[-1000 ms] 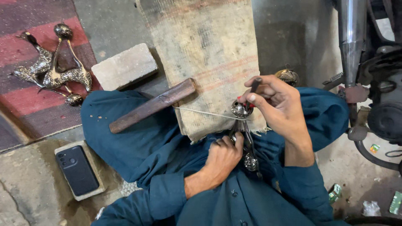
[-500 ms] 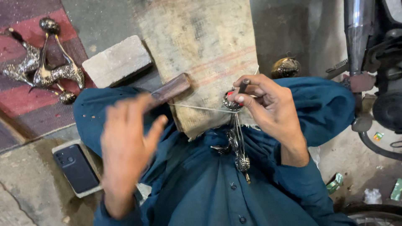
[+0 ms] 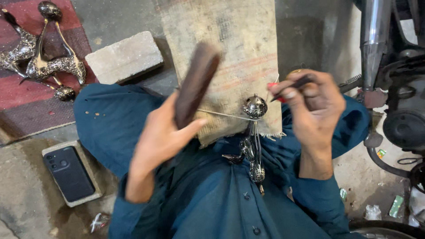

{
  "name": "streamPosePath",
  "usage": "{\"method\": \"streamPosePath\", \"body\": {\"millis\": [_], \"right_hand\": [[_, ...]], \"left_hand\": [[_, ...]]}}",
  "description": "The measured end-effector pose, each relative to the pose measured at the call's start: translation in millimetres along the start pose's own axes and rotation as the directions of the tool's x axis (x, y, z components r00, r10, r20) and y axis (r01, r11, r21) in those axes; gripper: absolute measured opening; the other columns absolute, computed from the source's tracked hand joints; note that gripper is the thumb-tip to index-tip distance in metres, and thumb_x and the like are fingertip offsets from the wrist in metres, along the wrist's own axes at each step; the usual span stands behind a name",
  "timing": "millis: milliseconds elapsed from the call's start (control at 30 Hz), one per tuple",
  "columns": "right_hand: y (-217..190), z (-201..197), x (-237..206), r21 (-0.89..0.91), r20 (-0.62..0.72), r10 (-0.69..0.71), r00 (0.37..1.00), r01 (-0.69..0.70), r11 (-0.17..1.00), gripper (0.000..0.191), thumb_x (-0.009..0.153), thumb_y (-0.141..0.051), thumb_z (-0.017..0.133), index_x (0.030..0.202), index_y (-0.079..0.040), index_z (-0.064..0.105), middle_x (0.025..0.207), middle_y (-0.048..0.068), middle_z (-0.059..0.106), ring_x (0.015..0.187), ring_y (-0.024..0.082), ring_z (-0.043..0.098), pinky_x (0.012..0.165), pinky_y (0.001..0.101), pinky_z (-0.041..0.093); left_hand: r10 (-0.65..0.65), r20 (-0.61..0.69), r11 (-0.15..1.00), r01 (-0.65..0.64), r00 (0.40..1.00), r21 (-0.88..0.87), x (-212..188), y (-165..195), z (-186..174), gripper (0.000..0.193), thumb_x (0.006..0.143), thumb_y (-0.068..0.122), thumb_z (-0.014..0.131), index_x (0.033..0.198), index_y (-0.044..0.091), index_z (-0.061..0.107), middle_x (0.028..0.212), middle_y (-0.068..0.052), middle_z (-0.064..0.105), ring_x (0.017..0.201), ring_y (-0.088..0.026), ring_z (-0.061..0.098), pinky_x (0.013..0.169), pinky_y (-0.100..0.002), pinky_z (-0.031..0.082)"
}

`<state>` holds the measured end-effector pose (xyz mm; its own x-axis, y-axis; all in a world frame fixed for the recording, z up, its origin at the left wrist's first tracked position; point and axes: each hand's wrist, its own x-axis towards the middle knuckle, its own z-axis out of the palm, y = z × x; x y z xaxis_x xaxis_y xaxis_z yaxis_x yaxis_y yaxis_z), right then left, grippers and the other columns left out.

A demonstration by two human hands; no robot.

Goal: The person sits on the floor with an ornate metal bird figurine strapped to a sandbag on their lap. They hold a punch against the figurine's rounded head and repeatedly strike it with a wooden mallet, repositioning the punch between strikes to shape the metal detail.

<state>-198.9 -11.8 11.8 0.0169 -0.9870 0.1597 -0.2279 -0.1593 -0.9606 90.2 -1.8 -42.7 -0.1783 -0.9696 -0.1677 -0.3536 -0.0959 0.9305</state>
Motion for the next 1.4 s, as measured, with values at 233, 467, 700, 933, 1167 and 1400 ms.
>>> {"method": "streamPosePath", "body": {"millis": [233,467,700,933,1167,1400], "right_hand": [[19,-25,-16,0.127,-0.118,0.030,0.993,-0.015,0.992,0.017,0.116,-0.002,0.065,0.126,0.001,0.053,0.105,0.018,0.073,0.101,0.024,0.074,0.100,0.0359,0.063],[38,-63,-37,0.084,-0.150,0.106,0.983,-0.094,0.992,0.018,0.111,-0.002,0.068,0.123,0.002,0.056,0.104,0.017,0.073,0.098,0.023,0.075,0.090,0.0319,0.062],[53,-57,-39,0.217,-0.040,0.164,0.986,-0.151,0.964,0.024,0.103,0.005,0.068,0.125,0.001,0.057,0.106,0.016,0.074,0.102,0.024,0.076,0.096,0.0366,0.064],[31,-36,-18,0.172,0.142,0.132,0.981,-0.156,0.973,0.022,0.104,0.009,0.065,0.124,0.003,0.057,0.102,0.014,0.073,0.099,0.020,0.074,0.091,0.0317,0.063],[-2,-2,3,0.020,0.313,0.227,0.922,-0.245,0.969,0.025,0.101,0.010,0.065,0.125,0.006,0.058,0.103,0.012,0.073,0.101,0.017,0.073,0.090,0.0262,0.059],[-24,25,11,-0.258,0.293,0.244,0.924,-0.169,0.951,0.024,0.101,0.007,0.067,0.124,0.005,0.059,0.102,0.011,0.076,0.100,0.012,0.073,0.082,0.0228,0.057]], "left_hand": [[0.256,0.311,0.964,-0.267,0.915,-0.010,95,45,47,0.059,0.082,0.039,0.079,0.123,0.004,0.054,0.092,-0.021,0.068,0.082,-0.038,0.069,0.071,-0.048,0.051],[0.355,0.423,0.890,-0.440,0.833,0.118,89,67,76,0.055,0.081,0.034,0.079,0.120,0.004,0.054,0.095,-0.024,0.070,0.094,-0.048,0.065,0.074,-0.054,0.048],[0.235,0.327,0.941,-0.299,0.915,0.159,68,75,83,0.050,0.084,0.033,0.080,0.114,0.003,0.054,0.091,-0.024,0.069,0.090,-0.048,0.065,0.071,-0.054,0.047],[0.287,0.184,0.953,-0.299,0.940,0.041,62,63,72,0.054,0.089,0.033,0.080,0.123,0.000,0.053,0.096,-0.024,0.068,0.090,-0.040,0.068,0.074,-0.047,0.051],[0.121,-0.009,0.988,-0.121,0.993,-0.099,28,42,43,0.044,0.094,0.028,0.077,0.119,0.000,0.054,0.089,-0.016,0.064,0.079,-0.029,0.064,0.072,-0.038,0.053],[-0.055,-0.046,0.994,0.050,0.997,-0.101,-7,27,29,0.055,0.087,0.026,0.078,0.130,0.002,0.052,0.084,-0.019,0.067,0.073,-0.030,0.071,0.065,-0.039,0.054]]}}
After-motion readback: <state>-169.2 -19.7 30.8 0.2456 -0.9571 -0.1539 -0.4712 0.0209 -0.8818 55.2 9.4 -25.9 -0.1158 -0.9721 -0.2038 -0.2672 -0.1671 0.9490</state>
